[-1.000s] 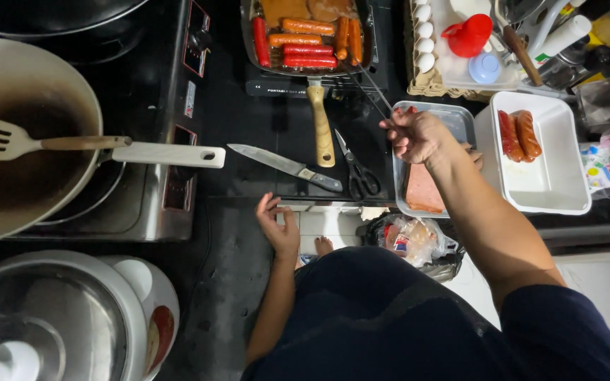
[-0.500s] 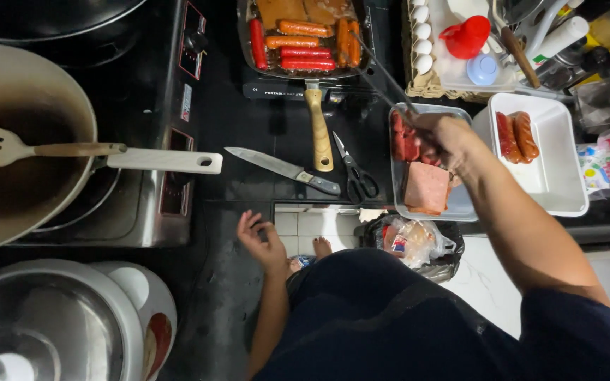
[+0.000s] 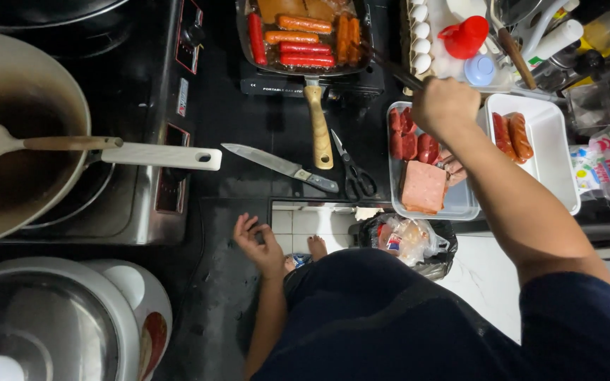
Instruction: Frying sausages and ham slices in a grill pan and transferring them to a container using tongs.
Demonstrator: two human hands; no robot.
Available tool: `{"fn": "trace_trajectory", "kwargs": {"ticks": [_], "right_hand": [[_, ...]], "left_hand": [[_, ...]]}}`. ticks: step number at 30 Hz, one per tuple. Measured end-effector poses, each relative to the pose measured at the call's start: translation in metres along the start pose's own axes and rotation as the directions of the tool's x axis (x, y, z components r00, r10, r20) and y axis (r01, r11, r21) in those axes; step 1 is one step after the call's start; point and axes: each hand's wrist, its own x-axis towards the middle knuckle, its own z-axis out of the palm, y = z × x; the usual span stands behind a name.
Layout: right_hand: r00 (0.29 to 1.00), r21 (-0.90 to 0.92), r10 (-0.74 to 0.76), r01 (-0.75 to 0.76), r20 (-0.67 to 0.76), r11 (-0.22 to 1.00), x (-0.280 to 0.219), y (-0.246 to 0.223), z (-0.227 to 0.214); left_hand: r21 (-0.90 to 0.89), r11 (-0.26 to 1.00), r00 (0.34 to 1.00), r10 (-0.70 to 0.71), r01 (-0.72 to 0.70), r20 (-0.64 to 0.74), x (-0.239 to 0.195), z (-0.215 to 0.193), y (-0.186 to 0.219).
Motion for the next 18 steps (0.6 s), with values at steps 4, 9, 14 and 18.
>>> {"fn": "trace_trajectory", "kwargs": {"ticks": [4, 9, 14, 18], "right_hand": [[0.999, -0.032, -0.035, 0.036, 0.036, 0.999, 0.009, -0.027, -0.017], [0.974, -0.036, 0.081, -0.075, 0.21, 0.997, 0.004, -0.059, -0.059], [0.94, 0.103, 0.191, -0.228, 0.284, 0.968, 0.016, -0.016, -0.041], [0.975, 0.671, -0.058, -0.103, 0.214, 0.735, 0.022, 0.051, 0.014]], "left_hand": [[0.02, 1.0, 1.0, 0.014, -0.014, 0.009, -0.001, 0.001, -0.009], [0.04, 0.999, 0.998, 0.026, -0.028, 0.054, -0.002, 0.007, 0.018], [0.041, 0.996, 0.995, 0.074, -0.077, 0.065, -0.002, 0.006, 0.011], [0.039, 0.997, 0.997, 0.059, -0.061, 0.05, 0.002, 0.003, 0.013]]}}
